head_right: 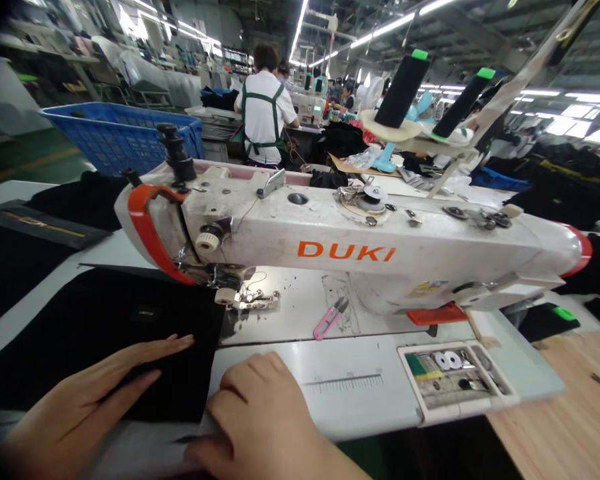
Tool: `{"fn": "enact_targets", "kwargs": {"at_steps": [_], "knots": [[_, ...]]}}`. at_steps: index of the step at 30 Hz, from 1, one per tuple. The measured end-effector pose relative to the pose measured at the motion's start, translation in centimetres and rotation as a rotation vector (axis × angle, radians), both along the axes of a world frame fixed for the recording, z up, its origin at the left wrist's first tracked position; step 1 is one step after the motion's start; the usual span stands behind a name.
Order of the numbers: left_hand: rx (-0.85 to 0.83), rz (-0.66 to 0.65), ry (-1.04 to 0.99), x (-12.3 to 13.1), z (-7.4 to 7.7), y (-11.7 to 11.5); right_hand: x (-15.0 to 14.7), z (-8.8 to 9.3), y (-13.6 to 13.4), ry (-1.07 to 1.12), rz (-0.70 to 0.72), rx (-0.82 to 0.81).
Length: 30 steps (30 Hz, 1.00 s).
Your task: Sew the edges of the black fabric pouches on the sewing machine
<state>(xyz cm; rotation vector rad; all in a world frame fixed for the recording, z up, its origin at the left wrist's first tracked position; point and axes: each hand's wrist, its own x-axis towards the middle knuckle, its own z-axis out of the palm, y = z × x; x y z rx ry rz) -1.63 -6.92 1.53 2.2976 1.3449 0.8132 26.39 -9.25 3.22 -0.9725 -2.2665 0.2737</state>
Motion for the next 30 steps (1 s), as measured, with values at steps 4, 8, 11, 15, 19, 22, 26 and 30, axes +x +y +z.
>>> {"fn": "enact_targets", "kwargs": {"at_steps": [4,8,11,15,19,22,26,30], "knots": [[-0.009,0.003,0.01,-0.1,-0.3,-0.2,-1.4,-1.5,-1.2,0.06,-0.086,0.068],[0.021,0.012,0.032,-1.0,-0.1,0.0,-2.2,-1.8,-0.5,0.093,-0.018,0.197],[0.182,-0.129,0.171,-1.5,0.2,0.4,-2.0,-1.4,-0.1,0.11,-0.011,0.209],[0.431,-0.358,0.392,-0.5,0.3,0.8,-1.8,-1.4,0.3,0.134,0.041,0.232],[0.543,-0.429,0.504,1.0,0.3,1.0,-1.9,-2.6,0.6,0.066,0.102,0.213],[0.564,-0.479,0.534,1.0,0.2,1.0,-2.0,-3.2,0.8,0.065,0.098,0.224],[0.478,-0.469,0.522,0.4,-0.3,1.5,-2.0,-3.3,1.3,0.074,0.096,0.28],[0.433,-0.463,0.518,0.3,-0.4,2.5,-2.1,-2.8,2.0,0.046,0.096,0.258]]}}
